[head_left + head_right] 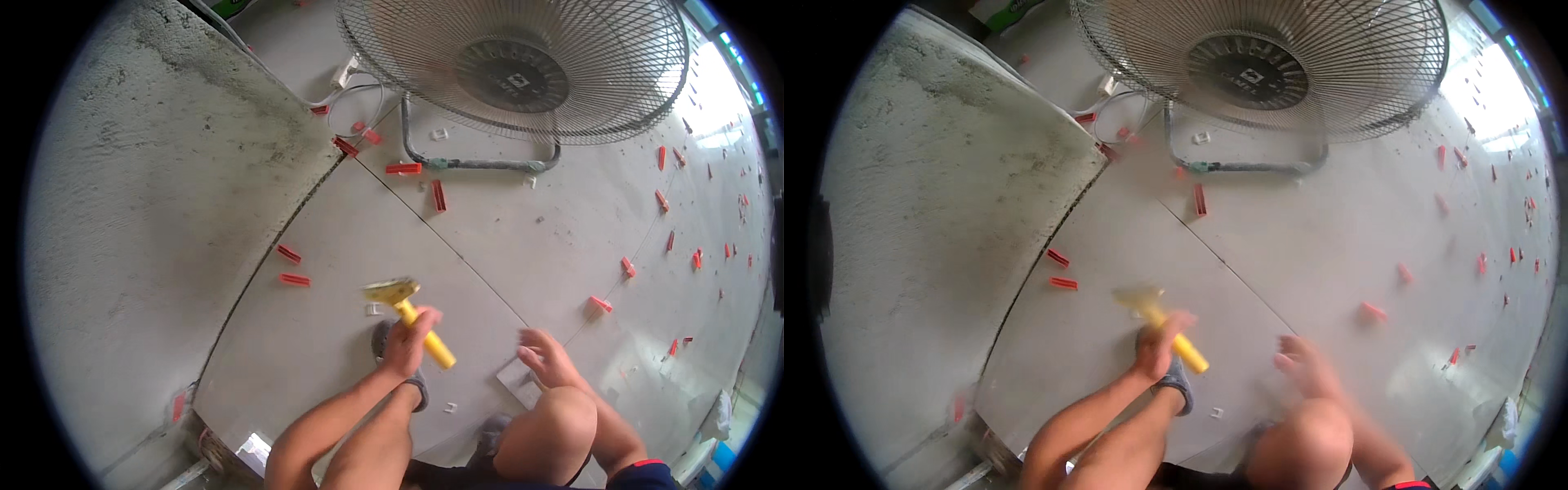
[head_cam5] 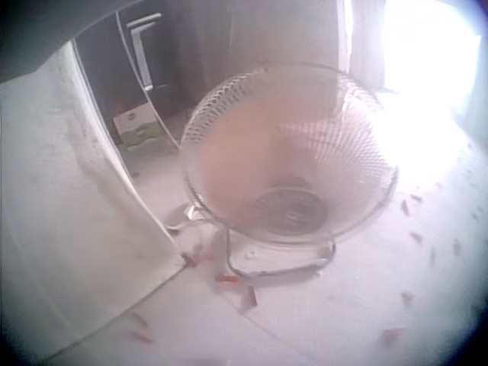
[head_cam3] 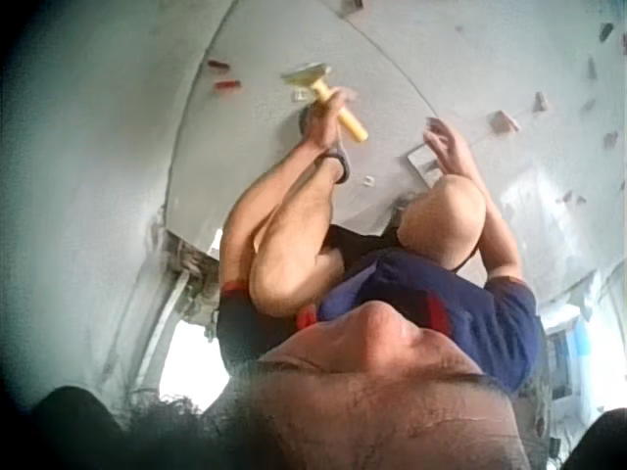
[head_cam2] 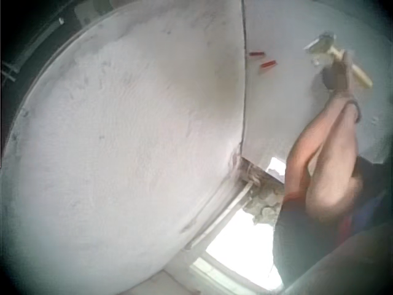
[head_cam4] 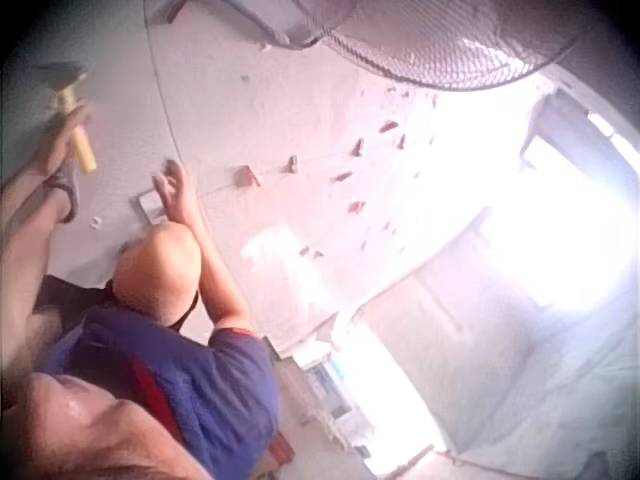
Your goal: The person applies grout to the gaps between floor tiles using a float and clears the grout lines using a scraper while moving across the floor.
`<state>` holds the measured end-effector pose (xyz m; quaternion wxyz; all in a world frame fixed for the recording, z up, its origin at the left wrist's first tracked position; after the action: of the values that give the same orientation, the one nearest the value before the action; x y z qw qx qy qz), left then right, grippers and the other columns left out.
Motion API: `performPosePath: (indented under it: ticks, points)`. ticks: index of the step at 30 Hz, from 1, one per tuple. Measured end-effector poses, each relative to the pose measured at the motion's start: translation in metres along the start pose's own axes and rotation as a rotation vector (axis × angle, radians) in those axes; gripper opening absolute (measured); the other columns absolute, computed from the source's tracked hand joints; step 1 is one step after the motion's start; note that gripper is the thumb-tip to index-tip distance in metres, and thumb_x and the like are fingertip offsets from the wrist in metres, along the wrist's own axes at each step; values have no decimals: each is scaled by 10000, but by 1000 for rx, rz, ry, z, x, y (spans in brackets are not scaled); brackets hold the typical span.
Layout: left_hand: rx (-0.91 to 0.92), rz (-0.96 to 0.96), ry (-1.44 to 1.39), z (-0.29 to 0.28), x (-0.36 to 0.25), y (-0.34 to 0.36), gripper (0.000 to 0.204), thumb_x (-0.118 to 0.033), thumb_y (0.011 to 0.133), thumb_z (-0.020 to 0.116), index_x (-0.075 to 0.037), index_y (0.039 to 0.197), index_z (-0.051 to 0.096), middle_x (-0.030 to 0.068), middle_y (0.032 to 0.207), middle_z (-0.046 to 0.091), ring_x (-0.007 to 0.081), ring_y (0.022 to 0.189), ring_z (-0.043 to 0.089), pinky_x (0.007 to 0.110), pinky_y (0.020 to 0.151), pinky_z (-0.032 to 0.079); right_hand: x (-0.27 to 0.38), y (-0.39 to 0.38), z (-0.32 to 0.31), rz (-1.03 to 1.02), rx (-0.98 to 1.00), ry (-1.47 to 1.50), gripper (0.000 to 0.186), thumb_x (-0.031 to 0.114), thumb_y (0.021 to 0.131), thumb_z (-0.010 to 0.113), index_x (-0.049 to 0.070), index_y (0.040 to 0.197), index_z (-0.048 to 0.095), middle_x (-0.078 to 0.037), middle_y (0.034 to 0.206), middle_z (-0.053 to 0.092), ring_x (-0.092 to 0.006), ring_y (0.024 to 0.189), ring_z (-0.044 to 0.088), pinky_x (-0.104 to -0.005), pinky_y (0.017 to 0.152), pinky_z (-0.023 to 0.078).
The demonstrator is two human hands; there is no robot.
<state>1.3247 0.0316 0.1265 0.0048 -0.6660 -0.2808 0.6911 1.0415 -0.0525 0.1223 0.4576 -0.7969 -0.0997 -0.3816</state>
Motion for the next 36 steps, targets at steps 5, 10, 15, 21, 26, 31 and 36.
performPosePath:
  ticks: [5, 10, 15, 21, 26, 31, 36]
  points:
    - [68, -331, -29, 85, 52, 25, 544, -542, 961, 496, -10, 1005, 603, 88, 902, 617, 189, 845, 570, 351, 765, 472, 54, 38, 72, 54, 568, 494, 400, 303, 1030, 497, 19, 1307, 445, -120, 1114, 583, -250, 1031, 639, -428, 908, 539]
    - [474, -568, 337, 86, 99, 0, 708, -653, 929, 479, 23, 1115, 582, 179, 962, 657, 254, 967, 647, 398, 820, 496, -10, 43, 131, 261, 645, 933, 358, 322, 1067, 360, 45, 1275, 448, -132, 1079, 592, -267, 934, 670, -440, 871, 566]
    - [336, -430, 469, 48, 76, 4, 713, -591, 991, 402, 57, 1266, 514, 286, 1166, 622, 380, 1148, 598, 448, 961, 468, -5, 94, 179, 146, 474, 1259, 410, 379, 1071, 360, 76, 1322, 476, -111, 1191, 588, -260, 1116, 598, -432, 948, 526]
    - [13, -154, 519, 9, 36, 5, 594, -467, 1041, 369, 21, 1354, 499, 251, 1298, 559, 390, 1223, 531, 429, 1025, 427, 24, 90, 212, 287, 480, 1385, 363, 313, 1037, 417, 26, 1236, 518, -124, 1202, 574, -268, 1120, 588, -456, 1003, 480]
    - [-128, 41, 540, -5, 18, 6, 505, -395, 1054, 380, 20, 1289, 546, 223, 1228, 586, 365, 1150, 555, 416, 999, 432, 42, 100, 198, 241, 384, 1404, 299, 218, 993, 444, -17, 1166, 510, -136, 1094, 560, -292, 1044, 613, -470, 970, 511]
    - [-197, -29, 474, -19, 26, 1, 484, -373, 1059, 384, 31, 1270, 546, 220, 1191, 592, 358, 1134, 558, 418, 994, 433, 46, 111, 167, 232, 406, 1387, 245, 197, 973, 462, 9, 1130, 474, -177, 1034, 592, -307, 947, 646, -438, 958, 544]
    - [-222, -31, 461, -24, 30, -6, 464, -370, 1058, 400, 25, 1247, 555, 206, 1195, 589, 334, 1114, 565, 404, 969, 443, -31, 68, 144, 243, 160, 1171, 212, 246, 1000, 480, 76, 1122, 448, -69, 826, 563, -192, 637, 579, -328, 564, 521]
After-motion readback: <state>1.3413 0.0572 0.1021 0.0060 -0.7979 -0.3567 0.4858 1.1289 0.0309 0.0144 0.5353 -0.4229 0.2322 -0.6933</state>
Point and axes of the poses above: each hand's wrist, its own y-axis towards the middle knuckle, its own z-axis out of the palm, x = y × z, the point moved 7 cm from there along y, towards the middle knuckle
